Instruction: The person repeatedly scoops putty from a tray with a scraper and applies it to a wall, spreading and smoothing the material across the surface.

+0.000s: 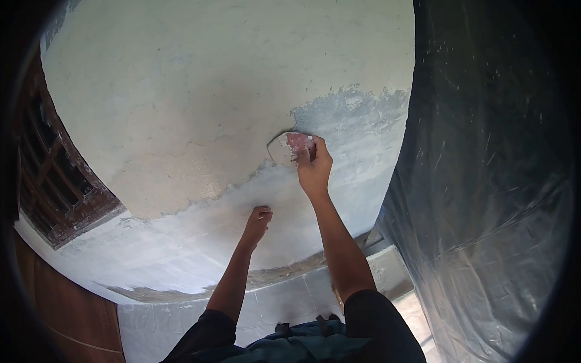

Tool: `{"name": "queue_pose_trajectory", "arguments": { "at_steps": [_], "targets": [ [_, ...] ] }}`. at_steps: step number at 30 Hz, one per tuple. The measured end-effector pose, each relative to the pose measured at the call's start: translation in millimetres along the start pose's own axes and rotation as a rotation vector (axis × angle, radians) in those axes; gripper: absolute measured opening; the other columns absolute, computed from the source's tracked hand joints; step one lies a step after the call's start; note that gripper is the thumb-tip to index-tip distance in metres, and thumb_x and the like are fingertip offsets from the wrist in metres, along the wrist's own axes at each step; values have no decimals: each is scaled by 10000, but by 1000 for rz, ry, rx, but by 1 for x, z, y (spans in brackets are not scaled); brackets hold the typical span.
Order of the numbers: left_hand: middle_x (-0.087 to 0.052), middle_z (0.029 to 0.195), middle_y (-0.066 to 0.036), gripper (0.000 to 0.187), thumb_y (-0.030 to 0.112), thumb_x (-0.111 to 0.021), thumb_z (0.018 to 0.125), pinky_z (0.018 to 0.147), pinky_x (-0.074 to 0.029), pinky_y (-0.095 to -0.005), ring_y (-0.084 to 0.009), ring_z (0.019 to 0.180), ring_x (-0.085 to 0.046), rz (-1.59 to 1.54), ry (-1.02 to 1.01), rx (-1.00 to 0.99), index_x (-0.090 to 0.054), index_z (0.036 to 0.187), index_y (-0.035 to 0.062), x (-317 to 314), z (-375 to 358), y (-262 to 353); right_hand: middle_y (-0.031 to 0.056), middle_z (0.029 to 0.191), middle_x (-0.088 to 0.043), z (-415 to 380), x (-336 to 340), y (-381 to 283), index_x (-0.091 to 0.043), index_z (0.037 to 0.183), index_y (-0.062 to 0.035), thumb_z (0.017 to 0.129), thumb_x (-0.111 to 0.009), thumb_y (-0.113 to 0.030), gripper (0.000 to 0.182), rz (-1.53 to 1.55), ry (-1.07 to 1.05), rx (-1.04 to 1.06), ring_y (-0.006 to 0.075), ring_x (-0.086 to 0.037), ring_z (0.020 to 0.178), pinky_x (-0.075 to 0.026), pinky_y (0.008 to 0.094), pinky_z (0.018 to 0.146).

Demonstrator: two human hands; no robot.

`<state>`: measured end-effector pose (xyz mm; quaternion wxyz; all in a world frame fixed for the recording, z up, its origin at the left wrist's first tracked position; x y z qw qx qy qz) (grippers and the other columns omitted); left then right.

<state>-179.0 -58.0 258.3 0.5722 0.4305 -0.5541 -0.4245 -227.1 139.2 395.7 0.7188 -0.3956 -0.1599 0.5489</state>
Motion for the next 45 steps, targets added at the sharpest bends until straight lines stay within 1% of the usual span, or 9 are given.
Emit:
{"name": "queue_pose_trajectory", "arguments": {
  "at_steps": [5, 14, 18, 22, 27, 31, 35, 39, 45],
  "targets": [
    [-575, 1046, -45, 332, 242, -550, 844, 733, -438, -317, -138, 916, -536, 17, -13, -9, -505, 1131, 82, 2, 3, -5, 79, 801, -579, 17, 12, -10, -532, 1020, 35, 805, -517, 45, 216, 211, 280, -70, 118, -530, 702, -439, 247, 651],
    [-566, 1017, -50, 332, 233, -558, 844, 723, -442, -315, -139, 900, -539, 29, 10, -37, -491, 1127, 72, -2, 6, -9, 49, 749, -551, 25, 15, -2, -520, 1016, 21, 793, -515, 57, 225, 219, 257, -53, 93, -491, 656, -411, 231, 618],
    [-558, 980, -55, 327, 222, -568, 836, 708, -444, -308, -140, 859, -530, 23, 39, -29, -491, 1112, 64, -6, 7, -10, 77, 708, -519, 12, -7, -12, -518, 975, 29, 781, -531, 52, 195, -69, 14, 83, 115, -480, 630, -412, 258, 601],
    [-558, 981, -61, 332, 213, -574, 828, 692, -445, -298, -139, 828, -523, 20, 39, -7, -489, 1108, 56, -7, 8, -9, 90, 715, -543, 26, 12, 4, -520, 977, 32, 782, -523, 46, 196, 180, 337, -134, 122, -505, 654, -429, 271, 617],
    [-558, 986, -63, 350, 212, -577, 819, 698, -449, -300, -145, 839, -528, 8, 97, -34, -485, 1115, 50, -14, 11, -14, 46, 792, -549, 14, 2, -1, -512, 996, 14, 810, -496, 49, 191, -75, 54, -47, 106, -500, 663, -427, 244, 620],
    [-555, 986, -66, 362, 211, -581, 813, 689, -450, -299, -143, 824, -527, 22, 61, -8, -478, 1118, 46, -8, 9, -6, 32, 758, -523, 28, 20, 22, -518, 991, 10, 803, -512, 38, 190, 270, 291, -136, 95, -476, 657, -417, 245, 610],
    [-550, 979, -67, 364, 206, -585, 804, 664, -448, -296, -139, 793, -523, 27, 78, -18, -479, 1111, 42, -14, 14, -13, 34, 768, -528, 19, 8, 17, -519, 997, 10, 808, -499, 51, 194, 70, 58, -39, 92, -475, 668, -420, 235, 619],
    [-550, 978, -66, 360, 203, -585, 801, 647, -447, -294, -141, 789, -523, 27, 57, -16, -484, 1107, 42, -11, 12, -14, 30, 756, -518, 29, 17, 21, -518, 995, 9, 802, -487, 68, 204, 175, 246, -117, 85, -467, 665, -414, 233, 615],
    [-533, 1040, -76, 360, 193, -584, 808, 665, -447, -299, -145, 813, -523, 44, 76, -22, -479, 1122, 51, -15, 13, -18, 9, 706, -472, 7, 4, 10, -513, 935, 4, 799, -522, 40, 141, 50, 79, -5, 78, -427, 628, -385, 231, 587]
  ]
}}
Point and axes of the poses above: each hand's wrist, its own z-axis towards the middle knuckle, its own x-axis out of the back of the hand, y = z × x, the point moved 1 cm from there along z, towards the middle knuckle
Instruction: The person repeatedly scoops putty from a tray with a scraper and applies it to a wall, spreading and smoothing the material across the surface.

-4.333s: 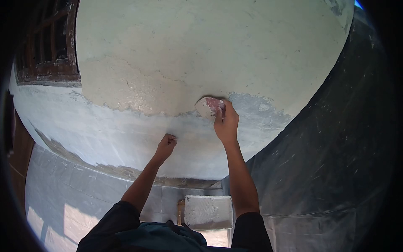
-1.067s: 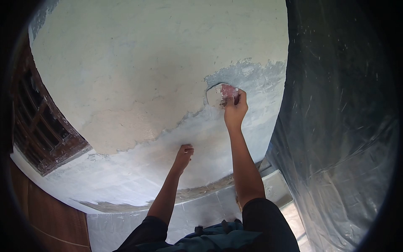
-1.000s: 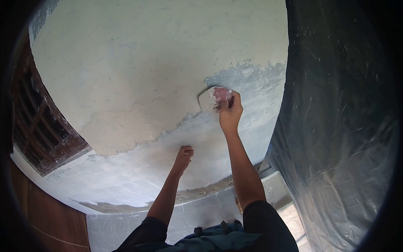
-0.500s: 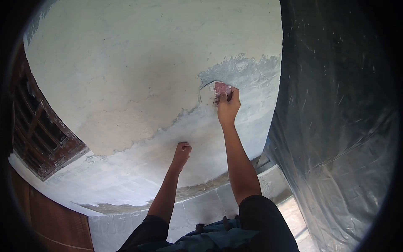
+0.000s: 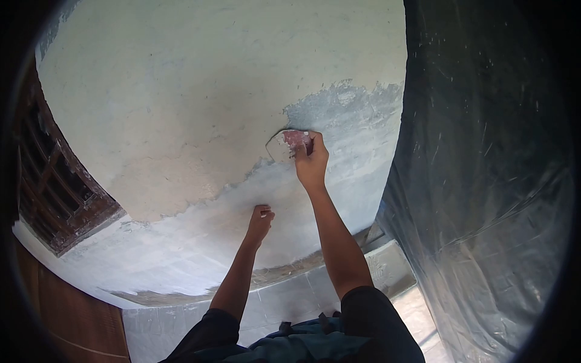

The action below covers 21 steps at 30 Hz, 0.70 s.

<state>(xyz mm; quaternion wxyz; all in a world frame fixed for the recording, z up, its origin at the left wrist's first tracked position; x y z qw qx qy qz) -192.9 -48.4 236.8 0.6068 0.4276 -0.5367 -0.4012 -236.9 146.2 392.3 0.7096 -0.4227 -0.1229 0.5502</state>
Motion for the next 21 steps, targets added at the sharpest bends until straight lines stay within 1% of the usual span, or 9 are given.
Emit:
{"name": "queue_pose_trajectory", "arguments": {
  "at_steps": [1, 4, 7, 8, 13, 15, 17, 19, 21],
  "targets": [
    [-533, 1040, -76, 360, 193, -584, 808, 665, -447, -299, -145, 813, -523, 3, 0, 7, -479, 1122, 51, 1, -2, 1, 8, 712, -474, 1, -1, 8, -513, 932, 5, 802, -520, 43, 135, -27, 20, 25, 78, -423, 621, -384, 233, 583],
    [-522, 1083, -83, 375, 188, -584, 813, 682, -448, -303, -150, 851, -525, 36, -11, -24, -474, 1146, 56, 4, -3, 2, 21, 790, -507, 6, 19, 15, -516, 932, 13, 820, -503, 53, 120, 197, 225, -170, 89, -463, 667, -402, 218, 620],
    [-519, 1108, -86, 389, 189, -585, 816, 690, -449, -307, -154, 880, -526, 21, -22, 6, -470, 1164, 59, 3, -4, -3, 34, 808, -521, 1, 12, 8, -513, 956, 14, 815, -505, 54, 147, 225, 105, -163, 92, -479, 698, -412, 214, 642],
    [-518, 1115, -88, 392, 188, -585, 816, 692, -449, -308, -156, 883, -527, 29, -19, 20, -470, 1169, 60, 1, -4, -7, 41, 810, -525, -1, 8, 7, -505, 987, 15, 812, -504, 53, 178, 38, 25, -40, 88, -477, 700, -418, 221, 637],
    [-517, 1136, -95, 402, 193, -581, 820, 695, -449, -311, -160, 884, -536, 56, -27, 14, -468, 1181, 58, 1, -11, -3, 32, 802, -509, 8, 17, 12, -499, 993, 11, 818, -502, 41, 178, 78, 147, -125, 81, -457, 679, -411, 219, 630],
    [-521, 1138, -96, 400, 198, -578, 825, 695, -446, -309, -159, 872, -539, 2, -80, 31, -473, 1184, 56, 1, -14, 0, 25, 802, -499, 6, 13, 2, -498, 991, 8, 817, -506, 39, 176, 318, 82, -194, 78, -443, 679, -405, 217, 627],
    [-525, 1135, -96, 396, 203, -576, 828, 697, -446, -311, -159, 869, -539, 18, -95, 37, -477, 1181, 53, -2, -13, -4, 18, 789, -482, 1, -1, 9, -489, 970, 0, 836, -479, 56, 146, 132, -66, -55, 64, -446, 702, -402, 212, 610],
    [-528, 1132, -96, 392, 207, -575, 831, 700, -446, -313, -159, 867, -540, 43, -123, 41, -480, 1179, 51, -6, -15, -1, 16, 790, -476, 3, -6, 12, -487, 964, -4, 845, -473, 56, 134, 42, -54, -22, 64, -453, 705, -406, 217, 621],
    [-536, 1123, -93, 384, 213, -573, 835, 704, -446, -317, -161, 877, -541, 45, -153, 39, -489, 1170, 45, -8, -20, 4, 4, 817, -479, 4, 7, 12, -480, 952, -20, 874, -470, 26, 91, 205, 91, -171, 63, -435, 669, -414, 234, 613]
  ]
}}
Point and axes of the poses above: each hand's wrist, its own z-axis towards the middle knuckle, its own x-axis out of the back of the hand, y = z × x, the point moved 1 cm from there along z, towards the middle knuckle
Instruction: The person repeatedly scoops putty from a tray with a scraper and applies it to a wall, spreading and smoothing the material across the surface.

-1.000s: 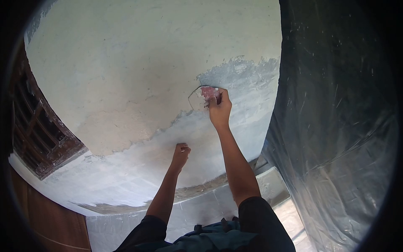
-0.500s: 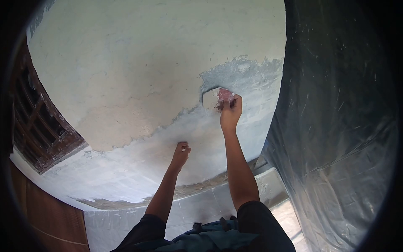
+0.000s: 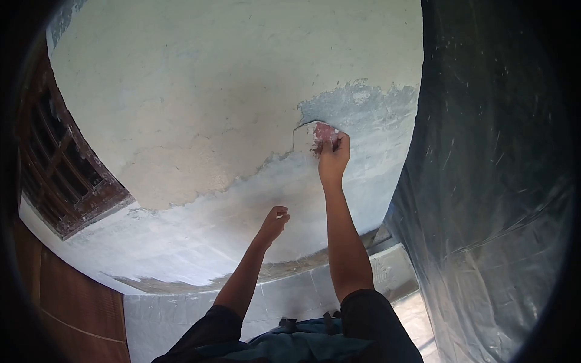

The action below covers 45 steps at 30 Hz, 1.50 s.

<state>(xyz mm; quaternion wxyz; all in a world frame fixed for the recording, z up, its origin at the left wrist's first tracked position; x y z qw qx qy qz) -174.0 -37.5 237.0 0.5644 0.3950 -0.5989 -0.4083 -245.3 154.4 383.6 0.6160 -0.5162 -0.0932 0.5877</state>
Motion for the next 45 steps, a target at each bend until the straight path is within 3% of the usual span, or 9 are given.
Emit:
{"name": "queue_pose_trajectory", "arguments": {
  "at_steps": [8, 10, 14, 24, 26, 28, 29, 40, 45],
  "targets": [
    [-545, 1105, -82, 370, 229, -555, 851, 727, -446, -315, -150, 905, -540, 27, -60, 76, -494, 1172, 56, -23, -9, -3, 54, 885, -535, -23, 68, 13, -483, 970, -1, 861, -473, 28, 113, 29, 103, -105, 95, -498, 787, -428, 250, 702],
    [-552, 1137, -149, 347, 164, -581, 837, 884, -424, -327, -241, 1077, -524, -49, -99, 127, -510, 1139, 11, -39, -16, -1, 65, 912, -544, -35, 94, 24, -471, 1004, 5, 867, -470, 35, 140, 67, 110, -173, 101, -510, 813, -431, 249, 724],
    [-554, 1082, -73, 357, 229, -547, 856, 731, -446, -322, -141, 893, -542, 22, -198, 146, -497, 1168, 63, -77, -15, -27, 75, 935, -550, -57, 143, 40, -459, 1033, 11, 877, -471, 30, 158, -32, 169, -275, 110, -522, 834, -437, 256, 746],
    [-517, 1175, -95, 380, 230, -526, 876, 816, -433, -354, -181, 1001, -534, 66, -476, 306, -454, 1209, 64, -188, -43, -91, 113, 797, -616, -113, 347, 73, -554, 987, 27, 809, -597, -75, 209, -758, 383, -455, 174, -576, 710, -451, 302, 688],
    [-517, 1181, -88, 372, 233, -527, 881, 818, -433, -361, -178, 1004, -529, 47, -524, 373, -457, 1210, 73, -209, -59, -93, 131, 720, -622, -129, 399, 83, -571, 954, -7, 781, -617, -119, 211, -976, 394, -413, 260, -617, 656, -461, 349, 633],
    [-559, 1145, -141, 354, 156, -568, 849, 805, -449, -299, -198, 956, -567, 6, -505, 388, -482, 1171, 34, -229, -74, -101, 153, 752, -631, -137, 427, 75, -573, 955, -19, 783, -601, -130, 207, -1136, 382, -465, 313, -626, 695, -468, 372, 643],
    [-526, 1182, -92, 368, 225, -544, 877, 824, -435, -350, -177, 988, -530, 28, -575, 423, -464, 1201, 72, -235, -78, -106, 153, 752, -631, -141, 440, 77, -573, 955, -19, 783, -601, -130, 207, -1150, 384, -487, 313, -626, 695, -468, 372, 643],
    [-569, 1125, -125, 340, 169, -557, 859, 828, -443, -313, -212, 975, -554, 148, -649, 418, -477, 1161, 33, -296, -108, -169, 209, 877, -642, -200, 515, 121, -590, 1029, -63, 791, -522, -109, 252, -1417, 176, -538, 369, -623, 845, -489, 452, 731],
    [-581, 1073, -170, 347, 146, -573, 830, 795, -469, -333, -245, 900, -592, 169, -634, 421, -484, 1129, -9, -302, -125, -196, 215, 820, -640, -219, 531, 147, -582, 1048, -80, 797, -533, -122, 259, -1526, 111, -580, 389, -623, 786, -492, 480, 706]
  ]
}}
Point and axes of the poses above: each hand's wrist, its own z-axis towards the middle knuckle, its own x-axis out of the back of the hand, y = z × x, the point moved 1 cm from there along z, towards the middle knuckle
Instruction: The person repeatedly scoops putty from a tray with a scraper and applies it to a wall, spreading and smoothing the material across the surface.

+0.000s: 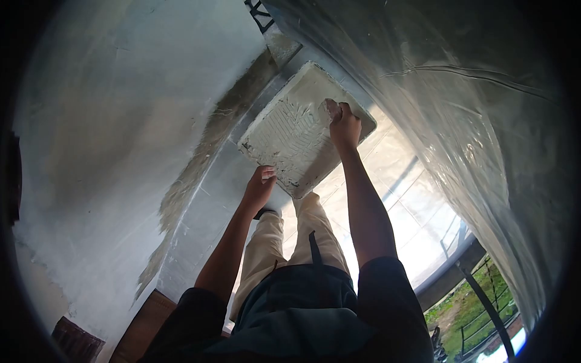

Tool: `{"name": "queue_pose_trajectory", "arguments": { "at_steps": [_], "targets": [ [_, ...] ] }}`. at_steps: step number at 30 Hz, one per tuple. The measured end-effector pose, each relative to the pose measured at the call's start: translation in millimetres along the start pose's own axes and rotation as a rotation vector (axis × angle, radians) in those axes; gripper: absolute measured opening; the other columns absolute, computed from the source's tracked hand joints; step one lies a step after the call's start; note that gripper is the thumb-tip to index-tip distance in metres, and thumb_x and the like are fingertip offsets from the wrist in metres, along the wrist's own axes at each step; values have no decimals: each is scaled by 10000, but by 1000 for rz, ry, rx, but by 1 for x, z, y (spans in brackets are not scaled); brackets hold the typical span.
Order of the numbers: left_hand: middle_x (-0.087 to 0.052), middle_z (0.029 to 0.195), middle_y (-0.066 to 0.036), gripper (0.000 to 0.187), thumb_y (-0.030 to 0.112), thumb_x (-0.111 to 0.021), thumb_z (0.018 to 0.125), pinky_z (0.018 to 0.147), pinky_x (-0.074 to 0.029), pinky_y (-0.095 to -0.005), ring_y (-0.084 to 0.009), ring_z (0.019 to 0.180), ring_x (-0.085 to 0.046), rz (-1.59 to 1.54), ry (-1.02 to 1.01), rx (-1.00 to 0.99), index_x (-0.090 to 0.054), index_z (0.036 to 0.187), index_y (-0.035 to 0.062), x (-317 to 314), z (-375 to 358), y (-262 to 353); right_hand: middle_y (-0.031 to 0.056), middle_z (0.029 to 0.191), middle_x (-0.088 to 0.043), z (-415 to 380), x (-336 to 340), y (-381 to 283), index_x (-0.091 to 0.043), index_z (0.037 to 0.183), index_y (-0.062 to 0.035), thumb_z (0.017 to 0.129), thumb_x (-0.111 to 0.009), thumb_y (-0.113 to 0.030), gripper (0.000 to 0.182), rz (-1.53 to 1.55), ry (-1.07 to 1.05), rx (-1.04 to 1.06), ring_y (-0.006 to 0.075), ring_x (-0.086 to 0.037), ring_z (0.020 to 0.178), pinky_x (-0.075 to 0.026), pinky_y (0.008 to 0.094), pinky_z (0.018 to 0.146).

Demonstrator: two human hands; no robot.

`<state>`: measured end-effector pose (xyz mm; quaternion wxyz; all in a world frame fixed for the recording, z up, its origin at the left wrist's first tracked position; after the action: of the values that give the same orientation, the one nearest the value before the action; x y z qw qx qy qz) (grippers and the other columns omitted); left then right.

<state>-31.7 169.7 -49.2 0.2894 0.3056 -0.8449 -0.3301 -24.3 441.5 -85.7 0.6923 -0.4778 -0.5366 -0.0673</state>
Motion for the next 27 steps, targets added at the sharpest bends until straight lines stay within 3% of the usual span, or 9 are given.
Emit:
{"name": "queue_pose_trajectory", "arguments": {
  "at_steps": [9, 13, 15, 18, 22, 24, 27],
  "targets": [
    [-586, 1066, -161, 329, 130, -555, 834, 778, -471, -319, -233, 873, -597, -2, -7, 70, -482, 1131, 9, 3, -14, -32, 195, 791, -640, 2, -20, 3, -572, 1042, -87, 798, -529, -117, 250, -24, 19, 75, 390, -620, 734, -488, 492, 667],
    [-588, 1062, -156, 328, 124, -549, 836, 790, -467, -313, -224, 922, -592, -21, 11, 82, -482, 1133, 3, 11, -13, -37, 194, 791, -641, 7, -23, 4, -582, 1028, -86, 791, -522, -115, 246, -16, 36, 62, 390, -621, 733, -491, 492, 670],
    [-569, 1094, -130, 303, 136, -535, 865, 883, -419, -317, -216, 1035, -542, -45, -21, 157, -482, 1141, 23, 16, -14, -40, 201, 794, -639, 10, -23, 4, -596, 1007, -83, 782, -518, -111, 239, -13, 34, 73, 390, -622, 734, -496, 488, 683],
    [-569, 1086, -126, 297, 136, -530, 868, 887, -414, -313, -211, 1041, -536, -36, -12, 153, -484, 1139, 22, 20, -16, -40, 206, 795, -639, 12, -23, 5, -607, 988, -78, 774, -517, -119, 236, -31, 8, 56, 397, -623, 736, -500, 483, 695],
    [-568, 1081, -124, 292, 136, -528, 869, 886, -411, -311, -202, 1039, -530, -49, -2, 186, -488, 1135, 22, 22, -20, -41, 211, 794, -639, 9, -25, 7, -611, 978, -75, 768, -515, -129, 237, -57, 15, 47, 405, -622, 745, -501, 484, 698],
    [-590, 1049, -145, 317, 137, -539, 849, 797, -465, -311, -217, 927, -590, -38, 28, 103, -482, 1131, 6, 22, -22, -48, 212, 798, -639, 4, -26, 8, -618, 979, -74, 763, -510, -133, 249, -74, 7, 3, 412, -621, 754, -498, 489, 707],
    [-590, 1045, -146, 318, 137, -542, 853, 795, -468, -311, -217, 925, -590, -40, 26, 111, -477, 1135, 6, 22, -28, -51, 214, 801, -638, -2, -27, 13, -624, 985, -74, 762, -511, -133, 257, -55, 19, -14, 406, -622, 763, -495, 489, 719]
  ]
}}
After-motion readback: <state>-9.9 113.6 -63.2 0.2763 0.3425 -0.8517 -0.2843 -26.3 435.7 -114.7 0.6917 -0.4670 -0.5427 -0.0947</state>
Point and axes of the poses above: each hand's wrist, its own z-axis towards the middle knuckle, its own x-axis out of the back of the hand, y = z × x, the point moved 1 cm from there along z, towards the middle knuckle
